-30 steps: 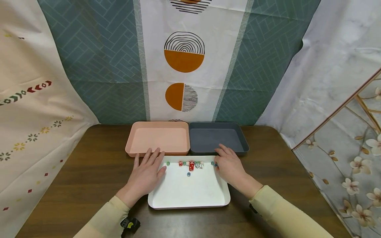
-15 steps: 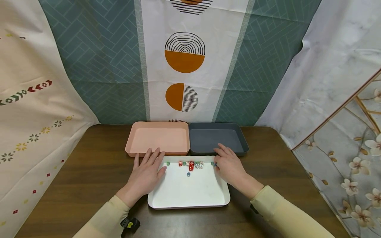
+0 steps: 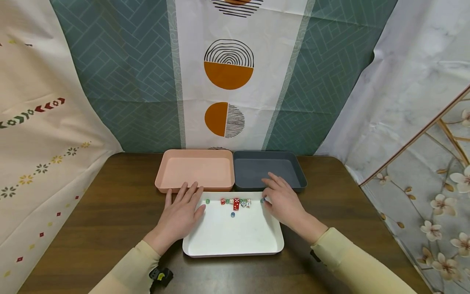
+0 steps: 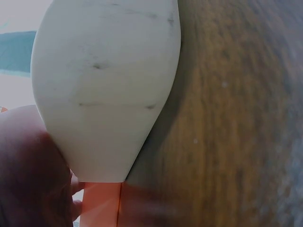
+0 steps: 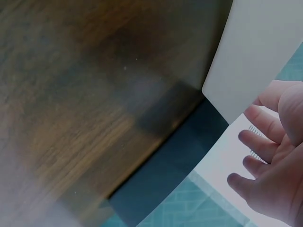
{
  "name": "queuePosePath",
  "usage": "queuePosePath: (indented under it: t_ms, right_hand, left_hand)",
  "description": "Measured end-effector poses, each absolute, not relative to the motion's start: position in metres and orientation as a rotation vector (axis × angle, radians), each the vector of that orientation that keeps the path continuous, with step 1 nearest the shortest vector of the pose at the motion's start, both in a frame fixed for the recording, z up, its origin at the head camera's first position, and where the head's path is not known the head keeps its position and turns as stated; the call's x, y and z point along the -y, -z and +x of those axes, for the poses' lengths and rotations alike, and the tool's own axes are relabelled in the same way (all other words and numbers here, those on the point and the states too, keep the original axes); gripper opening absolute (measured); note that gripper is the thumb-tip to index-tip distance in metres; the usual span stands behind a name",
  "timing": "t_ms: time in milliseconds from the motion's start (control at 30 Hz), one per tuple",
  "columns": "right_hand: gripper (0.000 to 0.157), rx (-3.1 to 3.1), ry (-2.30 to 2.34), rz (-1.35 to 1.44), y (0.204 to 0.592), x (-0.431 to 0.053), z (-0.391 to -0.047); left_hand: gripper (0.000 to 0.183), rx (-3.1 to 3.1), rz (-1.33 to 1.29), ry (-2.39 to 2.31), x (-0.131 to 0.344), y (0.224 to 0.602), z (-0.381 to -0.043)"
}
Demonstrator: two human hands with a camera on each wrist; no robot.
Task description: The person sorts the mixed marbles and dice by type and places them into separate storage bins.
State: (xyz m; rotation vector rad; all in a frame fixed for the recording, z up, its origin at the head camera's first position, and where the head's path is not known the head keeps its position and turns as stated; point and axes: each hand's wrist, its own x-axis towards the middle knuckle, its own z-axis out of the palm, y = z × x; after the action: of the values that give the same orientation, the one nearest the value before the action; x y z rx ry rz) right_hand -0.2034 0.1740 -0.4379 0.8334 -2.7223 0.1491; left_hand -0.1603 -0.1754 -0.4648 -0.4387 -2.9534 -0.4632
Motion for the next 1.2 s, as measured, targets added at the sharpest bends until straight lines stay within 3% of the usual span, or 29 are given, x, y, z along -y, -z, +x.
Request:
queuePosePath:
  t_ms: [1200]
  right_hand:
    - [0.007, 2.743, -0.441, 0.709, 0.43, -0.169, -0.246]
  left_hand:
    - [0.067, 2.955, -0.438, 0.455, 0.176, 0.473, -0.163]
